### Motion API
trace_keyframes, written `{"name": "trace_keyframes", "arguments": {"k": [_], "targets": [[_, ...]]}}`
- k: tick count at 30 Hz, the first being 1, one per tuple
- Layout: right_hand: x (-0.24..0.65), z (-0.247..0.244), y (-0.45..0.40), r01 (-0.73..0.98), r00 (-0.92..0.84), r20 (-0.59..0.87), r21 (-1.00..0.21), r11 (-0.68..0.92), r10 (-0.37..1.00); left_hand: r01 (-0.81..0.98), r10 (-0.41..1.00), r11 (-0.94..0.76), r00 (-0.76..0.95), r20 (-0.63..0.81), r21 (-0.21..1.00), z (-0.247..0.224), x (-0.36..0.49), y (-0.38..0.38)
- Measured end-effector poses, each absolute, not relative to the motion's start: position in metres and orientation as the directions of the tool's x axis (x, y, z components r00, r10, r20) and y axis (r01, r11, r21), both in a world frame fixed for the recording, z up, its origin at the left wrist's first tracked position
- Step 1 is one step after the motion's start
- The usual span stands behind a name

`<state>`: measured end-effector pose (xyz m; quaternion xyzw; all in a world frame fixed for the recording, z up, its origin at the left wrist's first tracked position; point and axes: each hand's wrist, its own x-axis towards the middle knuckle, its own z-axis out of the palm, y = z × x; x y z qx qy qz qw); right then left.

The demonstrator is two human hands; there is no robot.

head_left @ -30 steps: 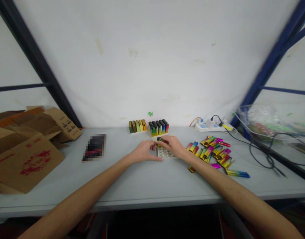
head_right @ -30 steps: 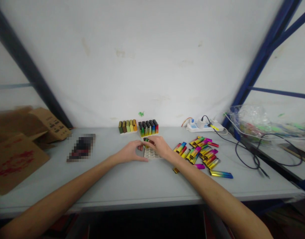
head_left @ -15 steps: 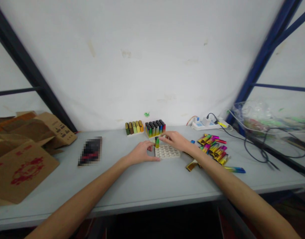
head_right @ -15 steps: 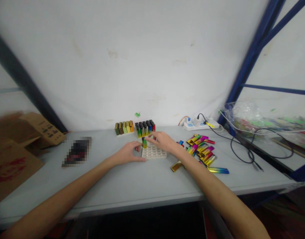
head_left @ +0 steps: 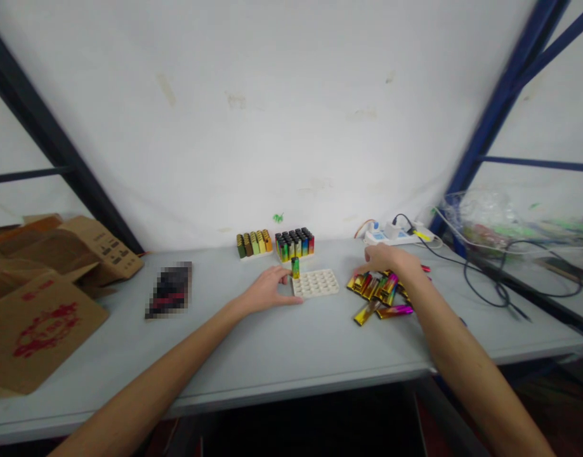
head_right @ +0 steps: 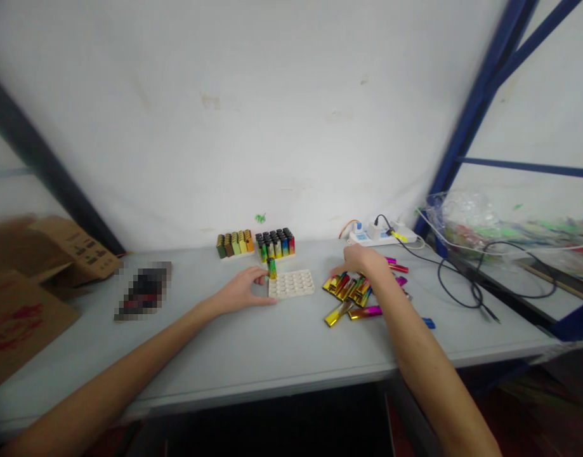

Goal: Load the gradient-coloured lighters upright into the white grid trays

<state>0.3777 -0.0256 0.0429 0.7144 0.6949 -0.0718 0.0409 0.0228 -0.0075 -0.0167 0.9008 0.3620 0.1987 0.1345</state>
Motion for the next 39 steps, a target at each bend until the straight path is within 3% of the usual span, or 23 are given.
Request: {"name": "trace_keyframes", "arguments": {"k": [4,10,13,17,20,23,32,39], "targets": [[0.366,0.038,-0.022,0.997,-0.026,-0.217,-0.079,0.009,0.976,0.597,0.703,-0.704,0.661,0.262,0.385,-0.018,0.022,-0.006],[0.356,0.039,-0.012,0.988,-0.095,0.077,-0.113,0.103,0.993,0.597,0.704,-0.702,0.662,0.256,0.389,-0.019,0.022,-0.006],[0.353,0.040,-0.006,0.942,-0.111,0.207,-0.290,0.170,0.972,0.599,0.704,-0.701,0.665,0.249,0.387,-0.018,0.023,-0.006],[0.341,0.039,-0.007,0.716,-0.220,0.349,-0.576,0.394,0.911,0.585,0.696,-0.710,0.667,0.264,0.393,-0.016,0.024,-0.008],[0.324,0.041,-0.017,0.489,-0.337,0.341,-0.733,0.472,0.878,0.585,0.697,-0.710,0.662,0.276,0.392,-0.014,0.025,-0.010],[0.308,0.043,-0.027,0.316,-0.374,0.287,-0.855,0.412,0.882,0.588,0.701,-0.707,0.656,0.280,0.394,-0.014,0.025,-0.010],[0.283,0.035,-0.035,0.203,-0.470,0.298,-0.880,0.430,0.831,0.584,0.706,-0.702,0.650,0.283,0.409,-0.017,0.025,-0.009],[0.274,0.023,-0.031,0.195,-0.401,0.369,-0.860,0.471,0.839,0.569,0.691,-0.715,0.666,0.283,0.406,-0.015,0.025,-0.009]]}}
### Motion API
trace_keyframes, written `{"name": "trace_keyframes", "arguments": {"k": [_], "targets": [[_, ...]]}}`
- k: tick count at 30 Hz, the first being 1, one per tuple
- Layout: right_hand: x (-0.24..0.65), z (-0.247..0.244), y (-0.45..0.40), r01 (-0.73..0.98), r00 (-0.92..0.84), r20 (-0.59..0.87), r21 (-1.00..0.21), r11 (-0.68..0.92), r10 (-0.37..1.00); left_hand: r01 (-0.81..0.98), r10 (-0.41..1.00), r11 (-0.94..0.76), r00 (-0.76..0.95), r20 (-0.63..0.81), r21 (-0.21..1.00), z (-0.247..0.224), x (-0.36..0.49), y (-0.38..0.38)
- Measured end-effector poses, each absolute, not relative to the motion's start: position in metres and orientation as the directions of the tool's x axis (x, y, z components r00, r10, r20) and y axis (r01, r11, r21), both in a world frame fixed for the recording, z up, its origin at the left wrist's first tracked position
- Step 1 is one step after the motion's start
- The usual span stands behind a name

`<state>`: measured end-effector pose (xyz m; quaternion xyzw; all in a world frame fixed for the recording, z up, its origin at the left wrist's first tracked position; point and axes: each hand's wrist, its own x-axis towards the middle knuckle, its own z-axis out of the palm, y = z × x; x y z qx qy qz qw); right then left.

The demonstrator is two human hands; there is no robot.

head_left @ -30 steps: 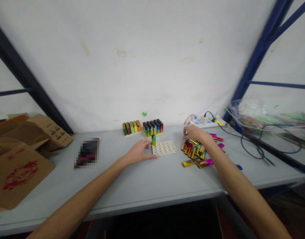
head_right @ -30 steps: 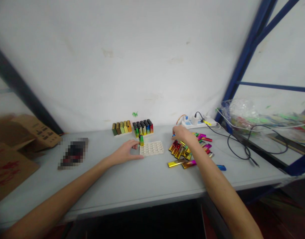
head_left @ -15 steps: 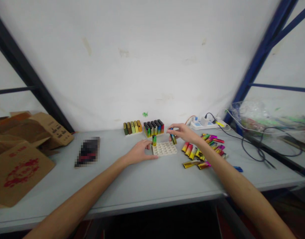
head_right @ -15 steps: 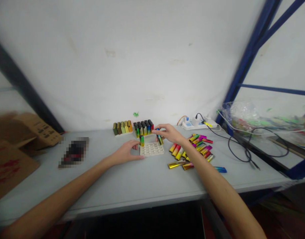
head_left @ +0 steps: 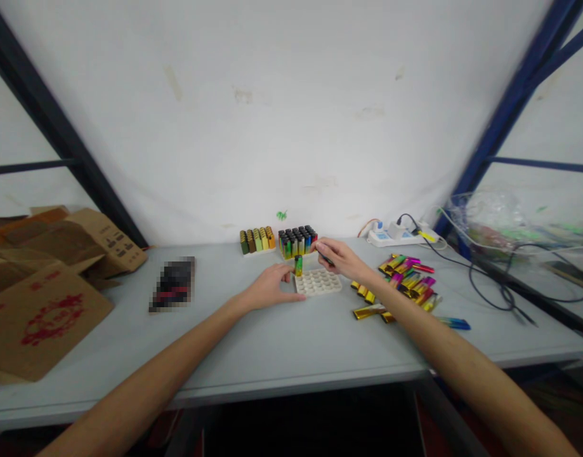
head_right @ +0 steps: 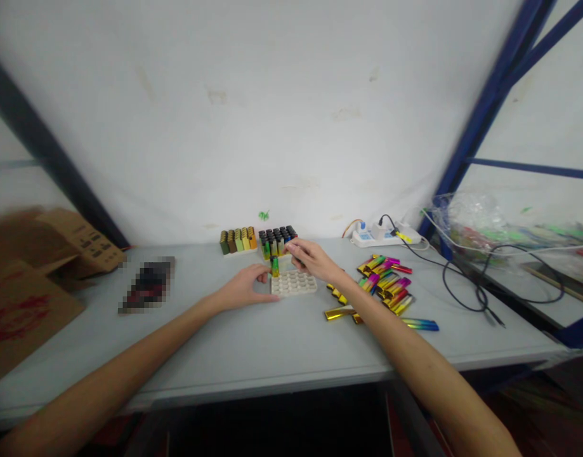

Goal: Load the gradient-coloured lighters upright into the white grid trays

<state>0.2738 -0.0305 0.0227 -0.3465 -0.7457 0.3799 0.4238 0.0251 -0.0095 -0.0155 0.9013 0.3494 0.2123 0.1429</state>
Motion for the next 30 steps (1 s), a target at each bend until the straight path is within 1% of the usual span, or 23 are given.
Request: {"name": "trace_keyframes", "arguments": {"k": [5,13,16,25,30], "targets": [[0.270,0.025,-0.032,0.358,-0.305,0.495,-0.732,0.580,0.814,0.554,0.684,-0.721,0.666,0.299,0.415,-0.018,0.024,-0.008],[0.264,0.026,-0.039,0.623,-0.188,0.576,-0.555,0.550,0.795,0.556,0.688,-0.716,0.665,0.291,0.422,-0.016,0.024,-0.009],[0.262,0.023,-0.038,0.646,-0.194,0.592,-0.523,0.556,0.782,0.557,0.689,-0.714,0.666,0.287,0.424,-0.014,0.025,-0.010],[0.263,0.024,-0.038,0.668,-0.199,0.584,-0.506,0.545,0.787,0.561,0.685,-0.720,0.670,0.286,0.410,-0.014,0.025,-0.010],[0.264,0.025,-0.037,0.633,-0.265,0.558,-0.514,0.579,0.786,0.559,0.682,-0.723,0.673,0.287,0.406,-0.014,0.025,-0.010]]}}
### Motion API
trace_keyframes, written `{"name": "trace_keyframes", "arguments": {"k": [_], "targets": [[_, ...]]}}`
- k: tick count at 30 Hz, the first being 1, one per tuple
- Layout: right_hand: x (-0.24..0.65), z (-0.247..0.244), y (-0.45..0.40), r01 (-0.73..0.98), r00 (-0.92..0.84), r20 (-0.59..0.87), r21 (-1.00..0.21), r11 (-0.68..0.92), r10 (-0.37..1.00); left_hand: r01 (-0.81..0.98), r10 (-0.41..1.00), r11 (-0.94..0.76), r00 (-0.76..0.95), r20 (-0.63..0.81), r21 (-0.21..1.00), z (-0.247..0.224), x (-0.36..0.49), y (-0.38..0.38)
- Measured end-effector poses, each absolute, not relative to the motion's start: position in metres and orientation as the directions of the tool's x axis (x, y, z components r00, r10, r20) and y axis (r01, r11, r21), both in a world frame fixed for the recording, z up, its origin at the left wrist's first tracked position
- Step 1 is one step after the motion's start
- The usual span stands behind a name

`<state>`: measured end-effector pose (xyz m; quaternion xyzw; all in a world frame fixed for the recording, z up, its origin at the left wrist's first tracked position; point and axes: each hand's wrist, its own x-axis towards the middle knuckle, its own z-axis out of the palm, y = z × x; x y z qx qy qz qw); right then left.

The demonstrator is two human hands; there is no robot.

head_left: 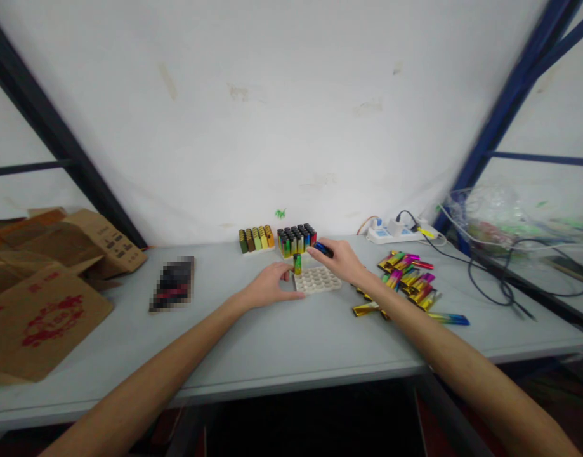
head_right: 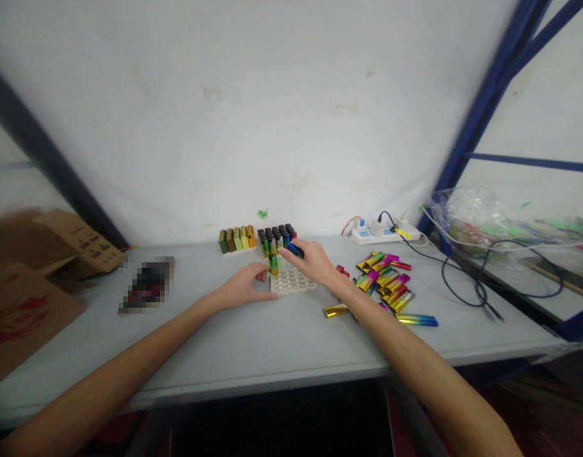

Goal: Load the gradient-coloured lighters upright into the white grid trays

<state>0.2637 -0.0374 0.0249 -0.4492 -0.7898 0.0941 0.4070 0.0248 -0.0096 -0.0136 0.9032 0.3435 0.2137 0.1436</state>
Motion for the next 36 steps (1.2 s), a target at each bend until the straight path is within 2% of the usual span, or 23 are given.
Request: {"name": "trace_keyframes", "arguments": {"k": [6,9,17,26,32,36], "targets": [[0.262,0.020,-0.035,0.612,-0.366,0.577,-0.442,0.656,0.730,0.576,0.700,-0.706,0.657,0.281,0.413,-0.015,0.025,-0.009],[0.262,0.017,-0.034,0.620,-0.442,0.518,-0.414,0.667,0.732,0.590,0.708,-0.698,0.652,0.272,0.405,-0.016,0.024,-0.009],[0.261,0.005,-0.025,0.639,-0.494,0.410,-0.428,0.640,0.767,0.594,0.699,-0.709,0.663,0.267,0.380,-0.017,0.025,-0.008],[0.258,-0.001,-0.023,0.606,-0.524,0.430,-0.419,0.676,0.735,0.592,0.697,-0.711,0.666,0.267,0.379,-0.016,0.025,-0.008],[0.253,-0.008,-0.020,0.674,-0.543,0.457,-0.263,0.690,0.705,0.578,0.694,-0.714,0.660,0.288,0.396,-0.018,0.025,-0.007],[0.252,-0.009,-0.023,0.723,-0.563,0.421,-0.165,0.670,0.711,0.578,0.694,-0.714,0.662,0.284,0.395,-0.017,0.025,-0.007]]}}
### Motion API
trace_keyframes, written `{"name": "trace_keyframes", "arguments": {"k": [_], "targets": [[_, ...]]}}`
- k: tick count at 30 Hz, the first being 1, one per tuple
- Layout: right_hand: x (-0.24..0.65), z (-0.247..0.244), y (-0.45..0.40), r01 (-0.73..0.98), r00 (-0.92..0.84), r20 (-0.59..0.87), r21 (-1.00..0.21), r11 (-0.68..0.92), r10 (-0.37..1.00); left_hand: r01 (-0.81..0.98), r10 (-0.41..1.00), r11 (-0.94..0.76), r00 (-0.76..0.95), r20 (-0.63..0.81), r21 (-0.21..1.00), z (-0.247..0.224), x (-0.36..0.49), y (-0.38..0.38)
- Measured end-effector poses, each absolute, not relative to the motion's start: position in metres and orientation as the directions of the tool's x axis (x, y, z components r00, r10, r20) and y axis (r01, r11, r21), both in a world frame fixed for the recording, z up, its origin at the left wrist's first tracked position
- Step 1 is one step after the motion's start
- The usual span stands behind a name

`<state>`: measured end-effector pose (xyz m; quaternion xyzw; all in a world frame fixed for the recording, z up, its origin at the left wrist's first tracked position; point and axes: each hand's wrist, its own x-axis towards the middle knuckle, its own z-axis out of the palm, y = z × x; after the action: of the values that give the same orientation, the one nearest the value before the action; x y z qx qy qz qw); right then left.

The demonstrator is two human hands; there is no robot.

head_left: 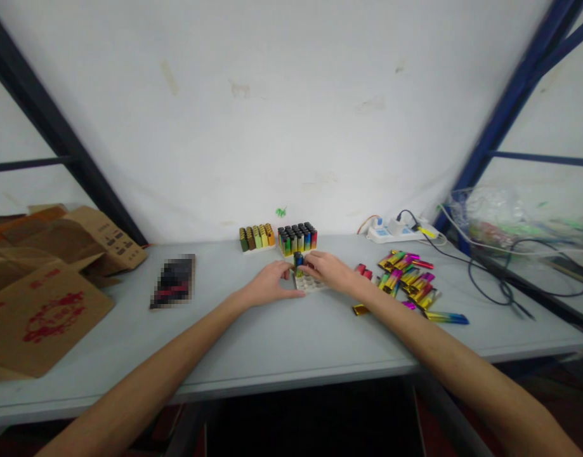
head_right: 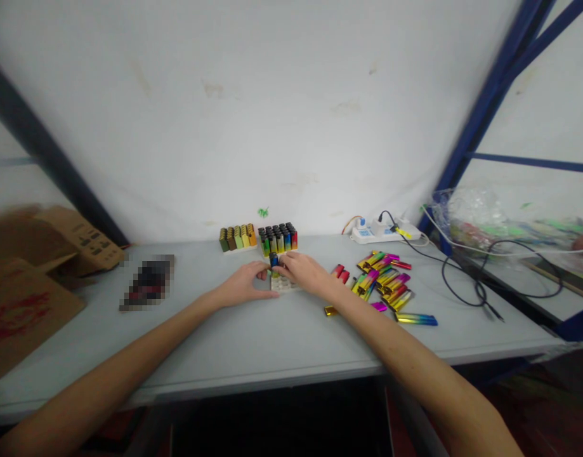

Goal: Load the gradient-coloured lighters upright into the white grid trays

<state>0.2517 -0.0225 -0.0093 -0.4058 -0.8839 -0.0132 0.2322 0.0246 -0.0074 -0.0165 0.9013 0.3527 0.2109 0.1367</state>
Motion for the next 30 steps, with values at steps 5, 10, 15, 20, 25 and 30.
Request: {"name": "trace_keyframes", "arguments": {"k": [5,10,15,20,25,30], "targets": [[0.267,0.015,-0.026,0.773,-0.533,0.342,-0.175,0.610,0.774,0.572,0.694,-0.712,0.661,0.286,0.407,-0.015,0.025,-0.008],[0.319,0.044,-0.026,0.930,-0.318,0.218,-0.117,0.348,0.923,0.572,0.699,-0.705,0.659,0.276,0.418,-0.016,0.025,-0.008],[0.362,0.049,-0.025,0.998,-0.051,-0.092,-0.032,0.049,0.994,0.573,0.701,-0.703,0.656,0.280,0.421,-0.016,0.025,-0.008],[0.357,0.048,-0.028,0.998,-0.034,-0.299,-0.063,0.016,0.954,0.577,0.701,-0.703,0.662,0.266,0.416,-0.015,0.024,-0.008],[0.338,0.042,-0.024,0.993,-0.085,-0.251,-0.097,0.062,0.964,0.585,0.696,-0.708,0.674,0.247,0.395,-0.014,0.024,-0.007],[0.334,0.035,-0.018,0.994,-0.111,-0.142,-0.012,0.111,0.984,0.583,0.692,-0.712,0.676,0.253,0.390,-0.014,0.024,-0.007]]}}
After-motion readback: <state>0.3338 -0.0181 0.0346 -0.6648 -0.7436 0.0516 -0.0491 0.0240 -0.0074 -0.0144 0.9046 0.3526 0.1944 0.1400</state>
